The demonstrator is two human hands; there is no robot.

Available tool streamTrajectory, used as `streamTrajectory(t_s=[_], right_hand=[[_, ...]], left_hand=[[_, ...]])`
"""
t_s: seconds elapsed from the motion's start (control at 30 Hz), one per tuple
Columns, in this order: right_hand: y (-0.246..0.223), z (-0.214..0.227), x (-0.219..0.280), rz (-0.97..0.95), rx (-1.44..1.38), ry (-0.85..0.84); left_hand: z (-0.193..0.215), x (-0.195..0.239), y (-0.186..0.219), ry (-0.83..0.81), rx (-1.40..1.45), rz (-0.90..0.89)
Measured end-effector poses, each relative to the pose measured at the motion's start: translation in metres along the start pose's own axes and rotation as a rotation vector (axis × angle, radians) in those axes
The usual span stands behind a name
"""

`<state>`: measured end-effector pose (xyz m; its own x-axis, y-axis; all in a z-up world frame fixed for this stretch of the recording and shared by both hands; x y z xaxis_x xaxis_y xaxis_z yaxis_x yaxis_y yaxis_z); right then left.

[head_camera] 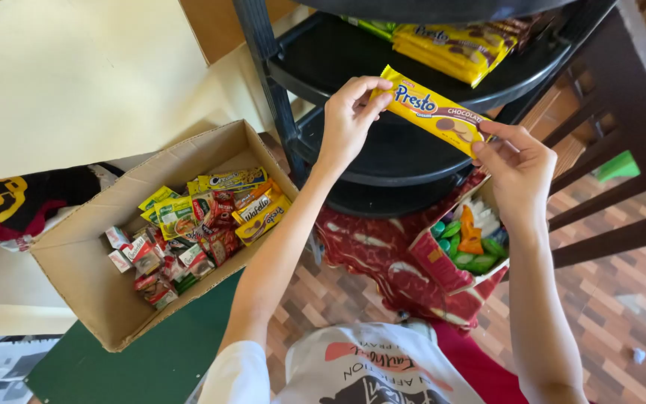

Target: The person takes various snack items, including Presto chocolate wafers, Wafello wafers, and Cal Cheese crackers, from a cardboard box and places them onto a black rotating shelf. The person handles the items one at a time, arranging them neatly on the shelf.

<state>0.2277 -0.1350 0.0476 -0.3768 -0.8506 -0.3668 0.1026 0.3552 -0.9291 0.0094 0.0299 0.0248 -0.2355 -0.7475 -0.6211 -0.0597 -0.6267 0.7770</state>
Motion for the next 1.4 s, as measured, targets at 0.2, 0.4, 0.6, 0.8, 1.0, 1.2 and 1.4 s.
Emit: streamTrajectory(t_s=[0.2,0.4,0.6,0.8,1.0,1.2,1.4], right_hand=[[-0.006,0.008,-0.025,0.102,0.000,-0.046],[-0.001,0.032,-0.064,0.071,0.023,-0.100],[0.020,0.053,-0.107,0.048,-0.035,-0.169],[0.042,0.065,-0.138,-0.018,-0.013,-0.206],[0.046,0.069,-0.165,0.055,0.018,-0.278],[0.049,0.076,-0.181,0.042,-0.042,-0.339],[0.063,0.082,-0.192,0.056,-0.046,-0.391]], left_hand=[[-0.017,-0.034,-0.007,-0.020,-0.060,0.089],[-0.035,-0.051,-0.024,-0.003,-0.014,0.100],[-0.048,-0.051,-0.030,0.046,-0.113,0.043],[-0.055,-0.063,-0.013,0.130,-0.269,0.085],[-0.062,-0.084,-0.025,0.185,-0.331,0.060],[-0.072,-0.094,-0.042,0.290,-0.519,0.127],[-0.077,-0.095,-0.051,0.332,-0.630,0.176]])
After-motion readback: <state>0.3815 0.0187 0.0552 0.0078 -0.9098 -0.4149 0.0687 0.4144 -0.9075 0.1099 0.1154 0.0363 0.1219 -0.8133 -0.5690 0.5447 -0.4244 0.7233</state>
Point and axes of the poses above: each hand's wrist, its own x-axis away from the middle knuckle, its own z-axis out of the back of the hand, y = z × x, the point moved 4 cm from there along -x, towards the middle knuckle, and after that the axes turned 8 degrees about -x, right-handed, at the moved point
